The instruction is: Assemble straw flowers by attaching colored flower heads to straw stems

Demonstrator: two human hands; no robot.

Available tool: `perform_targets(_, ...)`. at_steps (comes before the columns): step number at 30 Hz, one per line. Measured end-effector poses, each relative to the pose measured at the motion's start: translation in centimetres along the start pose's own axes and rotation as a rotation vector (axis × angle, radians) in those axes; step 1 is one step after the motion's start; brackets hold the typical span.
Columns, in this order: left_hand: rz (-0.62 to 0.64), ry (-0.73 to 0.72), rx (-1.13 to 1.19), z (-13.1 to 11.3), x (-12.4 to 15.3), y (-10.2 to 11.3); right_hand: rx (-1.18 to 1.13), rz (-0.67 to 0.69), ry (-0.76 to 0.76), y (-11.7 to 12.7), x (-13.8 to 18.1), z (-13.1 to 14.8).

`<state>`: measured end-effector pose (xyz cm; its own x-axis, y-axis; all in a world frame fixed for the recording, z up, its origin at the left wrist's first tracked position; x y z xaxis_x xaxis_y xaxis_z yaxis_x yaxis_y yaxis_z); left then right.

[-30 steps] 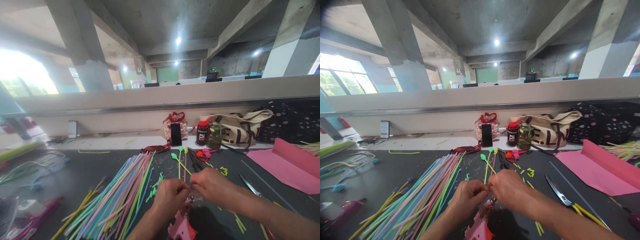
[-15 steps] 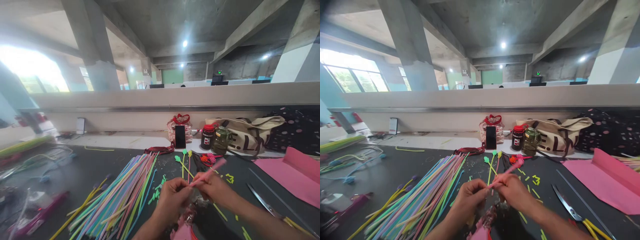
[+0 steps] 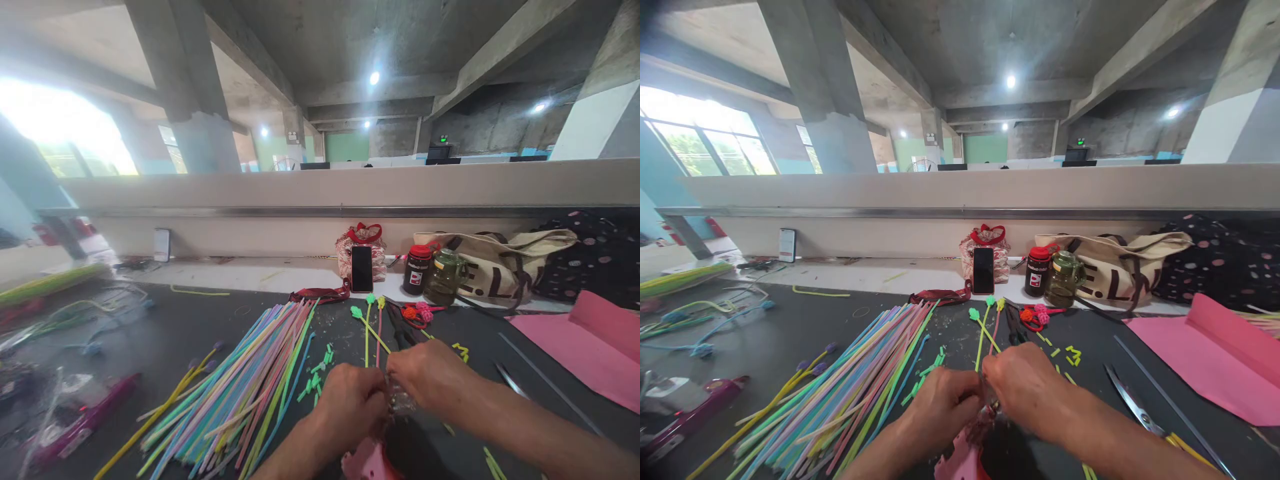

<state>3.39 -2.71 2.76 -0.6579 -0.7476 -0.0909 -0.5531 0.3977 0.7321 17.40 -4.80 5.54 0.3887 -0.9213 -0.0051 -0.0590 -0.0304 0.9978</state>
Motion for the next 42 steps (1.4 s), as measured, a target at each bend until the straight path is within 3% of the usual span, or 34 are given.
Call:
perform_targets(3, 0.124, -0.089, 0.198, -0.7, 0.7, 0.4, -0.430, 0.088, -0.027, 1.0, -0.3, -1.3)
perform_targets(6, 0.183, 0.001, 0.527, -0.5, 1.3, 0.2, -0.988, 0.358, -0.064, 0.2, 0.3, -2.0)
perform_targets(8, 0.125, 0.082, 0.754, -0.2, 1.2, -0.2, -1.216, 0.410, -0.134, -1.1, 0.8, -1.9)
perform_targets(10, 0.012, 0.140, 0.895, 0.3, 0.7, -0.7, -1.322, 0.330, -0.203, -2.5, 1.2, -1.4)
perform_targets(13, -0.128, 0.204, 0.883, 0.9, -0.4, -1.2, -1.195, 0.145, -0.281, -4.0, 1.7, -0.5)
perform_targets(17, -0.191, 0.213, 0.556, 1.0, -1.5, -1.2, -0.692, -0.079, -0.153, -3.3, 2.1, 0.4)
perform_targets(20, -0.179, 0.164, 0.258, 0.4, -1.6, -1.0, -0.231, -0.143, -0.047, -1.9, 2.2, 0.3)
perform_targets(22, -0.140, 0.119, 0.132, -0.2, -1.5, -0.9, -0.048, -0.123, -0.020, -0.8, 2.0, -0.2)
perform_targets(25, -0.066, 0.030, 0.111, -0.7, -1.0, -0.8, -0.127, -0.078, -0.054, 0.4, 1.6, -1.5)
perform_targets(28, 0.033, -0.032, 0.305, -0.5, -0.6, -0.9, -0.507, 0.029, -0.077, 0.3, 1.4, -2.6)
perform_targets(31, 0.109, 0.057, 0.638, 0.1, -0.5, -1.5, -0.958, 0.190, -0.126, -1.3, 1.1, -3.0)
perform_targets(34, 0.056, 0.165, 0.902, 0.7, -1.0, -2.0, -1.212, 0.176, -0.213, -3.1, 0.7, -2.9)
perform_targets(38, -0.143, 0.177, 0.918, 1.1, -1.8, -1.5, -1.115, -0.020, -0.258, -4.2, 0.4, -2.0)
perform_targets(42, -0.223, 0.239, 0.692, 1.3, -2.1, -0.5, -0.637, -0.173, -0.147, -3.4, 0.8, -0.8)
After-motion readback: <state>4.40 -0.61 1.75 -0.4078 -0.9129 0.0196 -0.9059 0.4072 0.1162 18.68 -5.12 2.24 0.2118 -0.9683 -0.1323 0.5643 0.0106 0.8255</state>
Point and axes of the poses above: each hand's wrist, its own x-axis away from the middle knuckle, its own y-axis out of the back of the hand, z = x × y, the point moved 2 cm from there along -x, towards the middle knuckle, and after that the axes turned 3 degrees about -y, right-handed, at the moved point
